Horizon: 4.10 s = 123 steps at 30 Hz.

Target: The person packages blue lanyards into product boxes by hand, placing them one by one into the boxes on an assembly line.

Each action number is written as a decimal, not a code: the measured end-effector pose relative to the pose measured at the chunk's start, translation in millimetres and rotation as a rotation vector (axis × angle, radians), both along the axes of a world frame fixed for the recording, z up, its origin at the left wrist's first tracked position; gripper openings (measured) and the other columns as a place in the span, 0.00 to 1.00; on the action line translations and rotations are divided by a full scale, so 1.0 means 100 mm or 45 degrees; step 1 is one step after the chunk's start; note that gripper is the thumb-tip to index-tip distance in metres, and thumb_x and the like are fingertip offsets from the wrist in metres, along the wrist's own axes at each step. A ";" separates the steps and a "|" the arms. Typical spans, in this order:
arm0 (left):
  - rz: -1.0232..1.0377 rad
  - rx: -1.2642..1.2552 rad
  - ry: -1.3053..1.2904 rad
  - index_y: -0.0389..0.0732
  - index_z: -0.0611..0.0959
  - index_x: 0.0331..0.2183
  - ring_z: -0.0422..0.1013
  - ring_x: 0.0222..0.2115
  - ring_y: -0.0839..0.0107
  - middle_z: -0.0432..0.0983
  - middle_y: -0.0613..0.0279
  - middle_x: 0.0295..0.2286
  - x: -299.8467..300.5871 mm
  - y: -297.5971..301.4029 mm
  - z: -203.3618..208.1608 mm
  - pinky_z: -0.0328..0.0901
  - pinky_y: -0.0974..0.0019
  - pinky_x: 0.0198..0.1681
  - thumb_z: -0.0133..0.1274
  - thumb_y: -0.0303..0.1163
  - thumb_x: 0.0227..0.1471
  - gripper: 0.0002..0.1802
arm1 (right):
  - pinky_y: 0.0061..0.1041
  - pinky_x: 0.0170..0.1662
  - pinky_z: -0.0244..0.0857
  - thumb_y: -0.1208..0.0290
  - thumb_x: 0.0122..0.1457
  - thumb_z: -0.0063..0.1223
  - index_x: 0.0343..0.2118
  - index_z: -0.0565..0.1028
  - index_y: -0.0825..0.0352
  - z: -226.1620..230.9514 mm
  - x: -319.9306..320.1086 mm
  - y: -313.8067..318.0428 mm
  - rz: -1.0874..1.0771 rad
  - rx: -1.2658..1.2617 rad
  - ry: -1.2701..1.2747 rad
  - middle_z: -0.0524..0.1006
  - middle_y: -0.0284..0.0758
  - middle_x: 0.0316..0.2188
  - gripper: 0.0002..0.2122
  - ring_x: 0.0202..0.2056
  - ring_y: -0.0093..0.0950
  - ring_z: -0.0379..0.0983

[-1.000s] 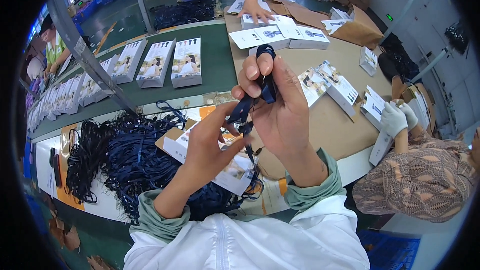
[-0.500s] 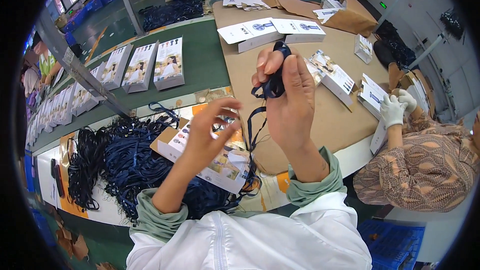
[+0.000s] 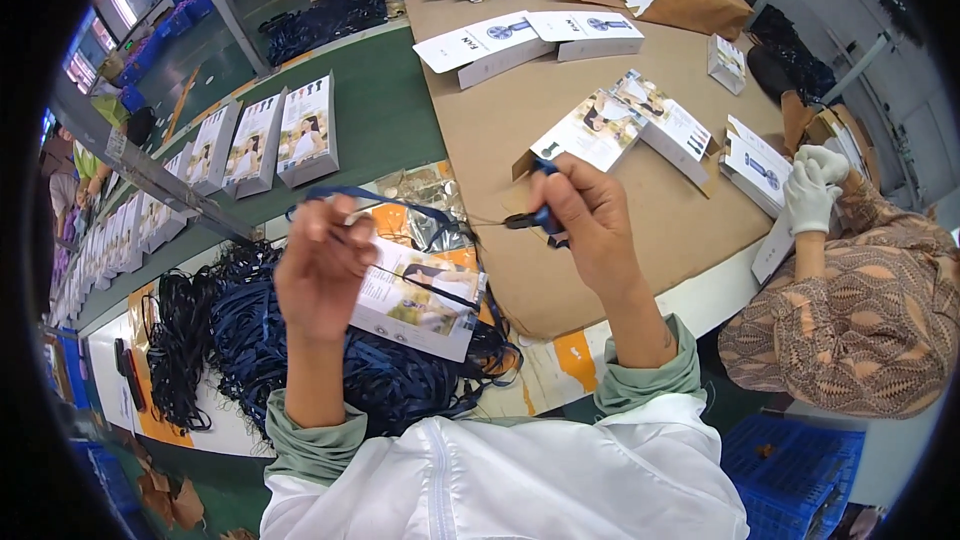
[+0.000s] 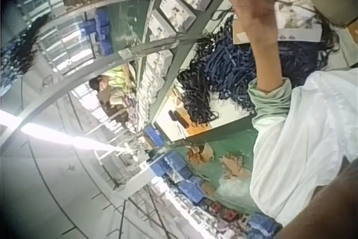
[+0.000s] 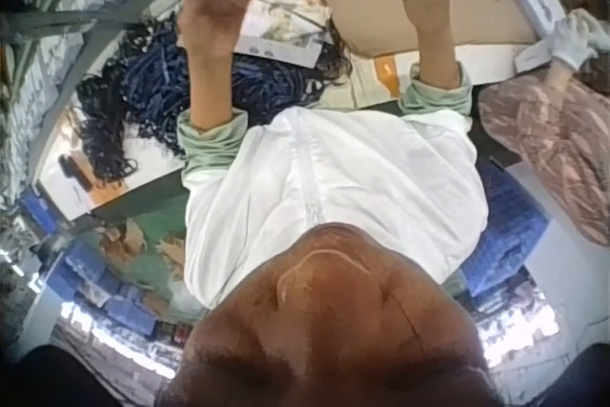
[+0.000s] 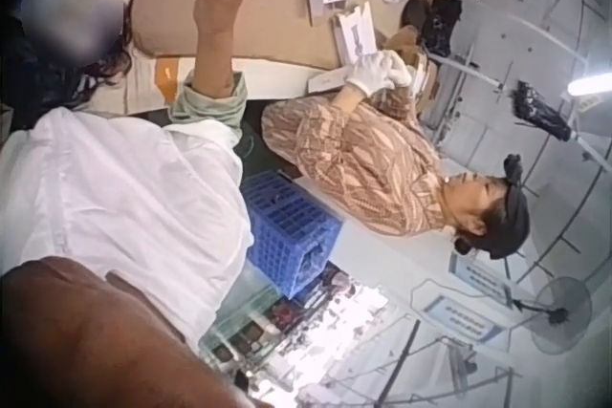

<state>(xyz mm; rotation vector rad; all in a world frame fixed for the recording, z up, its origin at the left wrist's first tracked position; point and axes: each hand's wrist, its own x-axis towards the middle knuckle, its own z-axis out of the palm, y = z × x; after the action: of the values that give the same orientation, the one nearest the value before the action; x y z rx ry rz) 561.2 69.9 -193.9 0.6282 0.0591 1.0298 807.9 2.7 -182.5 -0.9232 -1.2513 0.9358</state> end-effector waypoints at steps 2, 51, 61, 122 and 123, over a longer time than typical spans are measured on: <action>0.015 -0.037 -0.120 0.43 0.69 0.25 0.65 0.35 0.68 0.69 0.59 0.36 -0.16 0.09 -0.10 0.63 0.68 0.36 0.41 0.40 0.57 0.13 | 0.10 0.21 0.47 0.63 0.60 0.44 0.25 0.69 0.67 -0.08 0.10 -0.07 -0.099 -0.036 0.240 0.66 0.25 0.20 0.12 0.18 0.10 0.54; -0.386 1.066 1.457 0.33 0.76 0.25 0.71 0.23 0.62 0.72 0.53 0.18 0.88 0.14 -0.53 0.64 0.66 0.28 0.54 0.26 0.43 0.06 | 0.15 0.25 0.54 0.71 0.48 0.59 0.29 0.76 0.68 -0.86 0.31 -0.36 -0.042 -0.579 -0.245 0.67 0.24 0.19 0.08 0.22 0.13 0.59; -0.571 0.606 1.266 0.34 0.74 0.28 0.69 0.30 0.80 0.73 0.63 0.26 0.82 0.15 -0.56 0.65 0.74 0.35 0.51 0.30 0.50 0.08 | 0.17 0.22 0.48 0.74 0.42 0.62 0.25 0.78 0.66 -0.83 0.25 -0.41 -0.090 -0.507 -0.564 0.63 0.26 0.16 0.07 0.19 0.16 0.57; 0.772 0.042 0.981 0.33 0.67 0.47 0.66 0.43 0.69 0.68 0.57 0.41 -0.04 0.16 -0.41 0.64 0.66 0.46 0.62 0.28 0.40 0.32 | 0.28 0.46 0.61 0.68 0.47 0.59 0.40 0.71 0.66 -0.05 -0.31 0.72 -0.228 0.297 -0.930 0.70 0.39 0.42 0.17 0.44 0.34 0.67; 0.779 0.039 0.921 0.33 0.66 0.48 0.65 0.44 0.69 0.68 0.57 0.42 0.02 0.19 -0.40 0.63 0.66 0.47 0.61 0.28 0.40 0.33 | 0.27 0.47 0.60 0.67 0.48 0.59 0.44 0.68 0.68 -0.32 -0.36 0.66 0.016 0.027 -0.607 0.70 0.38 0.43 0.21 0.45 0.31 0.67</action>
<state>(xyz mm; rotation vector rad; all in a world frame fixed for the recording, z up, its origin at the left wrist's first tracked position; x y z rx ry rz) 563.3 89.0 -233.7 1.0197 0.9164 1.3367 771.7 68.5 -214.8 -1.1641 -1.6650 0.7308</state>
